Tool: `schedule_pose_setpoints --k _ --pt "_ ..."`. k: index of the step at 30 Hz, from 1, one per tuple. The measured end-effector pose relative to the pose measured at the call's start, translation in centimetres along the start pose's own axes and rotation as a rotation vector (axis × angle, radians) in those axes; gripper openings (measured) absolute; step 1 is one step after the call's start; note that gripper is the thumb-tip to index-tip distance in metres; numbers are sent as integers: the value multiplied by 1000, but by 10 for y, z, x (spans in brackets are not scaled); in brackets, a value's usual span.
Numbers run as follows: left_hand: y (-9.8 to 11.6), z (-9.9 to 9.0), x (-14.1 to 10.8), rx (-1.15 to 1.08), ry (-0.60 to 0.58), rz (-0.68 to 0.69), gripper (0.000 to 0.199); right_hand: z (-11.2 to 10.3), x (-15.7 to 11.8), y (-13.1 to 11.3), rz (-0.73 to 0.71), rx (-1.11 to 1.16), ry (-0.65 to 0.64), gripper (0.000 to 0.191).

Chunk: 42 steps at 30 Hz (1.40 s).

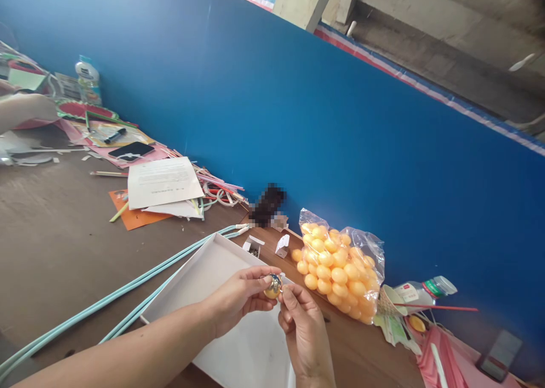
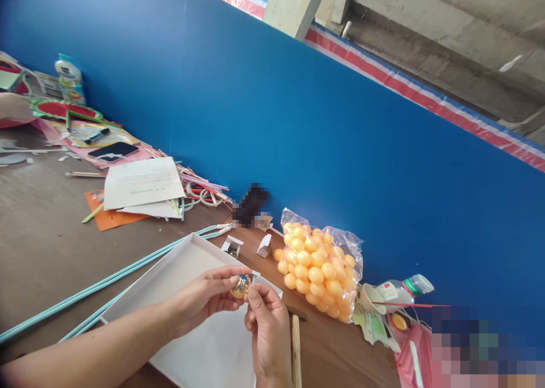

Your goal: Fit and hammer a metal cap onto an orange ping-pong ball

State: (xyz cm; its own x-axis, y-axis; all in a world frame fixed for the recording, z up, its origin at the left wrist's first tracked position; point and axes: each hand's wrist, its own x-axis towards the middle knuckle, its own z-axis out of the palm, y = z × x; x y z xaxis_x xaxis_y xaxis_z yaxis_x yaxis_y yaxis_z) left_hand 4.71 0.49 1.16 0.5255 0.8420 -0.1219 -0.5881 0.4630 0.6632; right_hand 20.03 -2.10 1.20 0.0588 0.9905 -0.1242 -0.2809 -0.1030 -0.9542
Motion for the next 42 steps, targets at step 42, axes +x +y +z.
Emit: schedule_pose_setpoints --k 42 --pt "-1 0 -1 23 -17 -3 35 -2 -2 -2 9 -8 -94 18"
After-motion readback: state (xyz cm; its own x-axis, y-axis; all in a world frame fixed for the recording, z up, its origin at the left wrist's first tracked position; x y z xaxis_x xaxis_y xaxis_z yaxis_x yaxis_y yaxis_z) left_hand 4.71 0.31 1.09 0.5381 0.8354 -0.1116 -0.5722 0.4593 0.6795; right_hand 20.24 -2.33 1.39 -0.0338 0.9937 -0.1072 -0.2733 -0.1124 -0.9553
